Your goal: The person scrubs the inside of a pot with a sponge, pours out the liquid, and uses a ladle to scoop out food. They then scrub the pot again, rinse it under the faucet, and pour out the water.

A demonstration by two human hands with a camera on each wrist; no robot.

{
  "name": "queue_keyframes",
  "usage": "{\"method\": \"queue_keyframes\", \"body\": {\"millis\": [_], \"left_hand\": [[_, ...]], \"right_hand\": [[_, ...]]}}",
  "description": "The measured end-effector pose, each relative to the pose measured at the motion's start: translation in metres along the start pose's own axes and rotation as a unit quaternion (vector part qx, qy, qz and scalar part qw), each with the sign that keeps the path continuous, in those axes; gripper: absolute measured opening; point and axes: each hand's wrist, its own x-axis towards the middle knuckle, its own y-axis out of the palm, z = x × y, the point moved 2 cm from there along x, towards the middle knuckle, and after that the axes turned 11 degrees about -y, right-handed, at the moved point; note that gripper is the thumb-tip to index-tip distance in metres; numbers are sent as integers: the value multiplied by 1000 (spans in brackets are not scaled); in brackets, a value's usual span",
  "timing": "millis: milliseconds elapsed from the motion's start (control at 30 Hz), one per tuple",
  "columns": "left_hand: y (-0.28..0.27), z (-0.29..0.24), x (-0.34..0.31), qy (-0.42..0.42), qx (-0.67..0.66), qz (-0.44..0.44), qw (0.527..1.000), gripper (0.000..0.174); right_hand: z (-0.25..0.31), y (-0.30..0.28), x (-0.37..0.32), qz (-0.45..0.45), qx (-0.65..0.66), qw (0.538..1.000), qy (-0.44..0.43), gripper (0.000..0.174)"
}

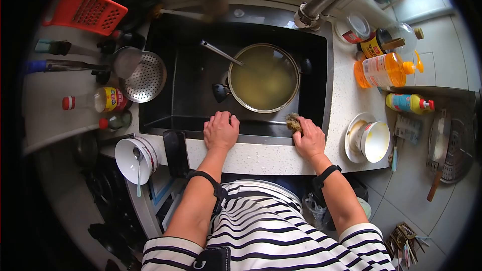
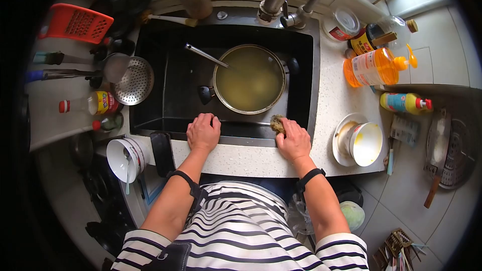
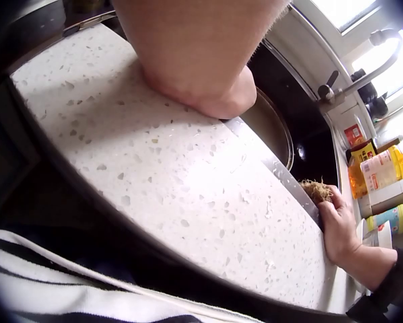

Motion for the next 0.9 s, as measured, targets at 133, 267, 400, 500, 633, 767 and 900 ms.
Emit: {"method": "queue_keyframes", "body": {"millis": [133, 267, 400, 500, 633, 767, 900], "left_hand": [[0, 1, -1, -2, 2, -2, 1000, 23], [-2, -1, 0, -6, 6, 0, 1000, 22], [-2, -2, 0, -5, 7, -3, 1000, 22], [-2, -1, 0, -2, 6, -8, 1000, 22], [-2, -2, -1, 1, 7, -11, 1000, 21], [-2, -2, 0, -2, 8, -8, 1000, 21], [0, 0, -1, 6, 2, -16, 1000, 22]], "right_hand": [[2, -1, -1, -1, 1, 1000, 2, 36], [1, -1, 0, -6, 2, 1000, 3, 36], [2, -2, 1, 2, 0, 1000, 5, 36], [0, 0, 0, -4, 0, 1000, 0, 35], [-1, 0, 0, -9, -1, 1000, -3, 34], [1, -1, 0, -7, -1, 1000, -3, 35], [1, -1, 0, -8, 0, 1000, 0, 35]]}}
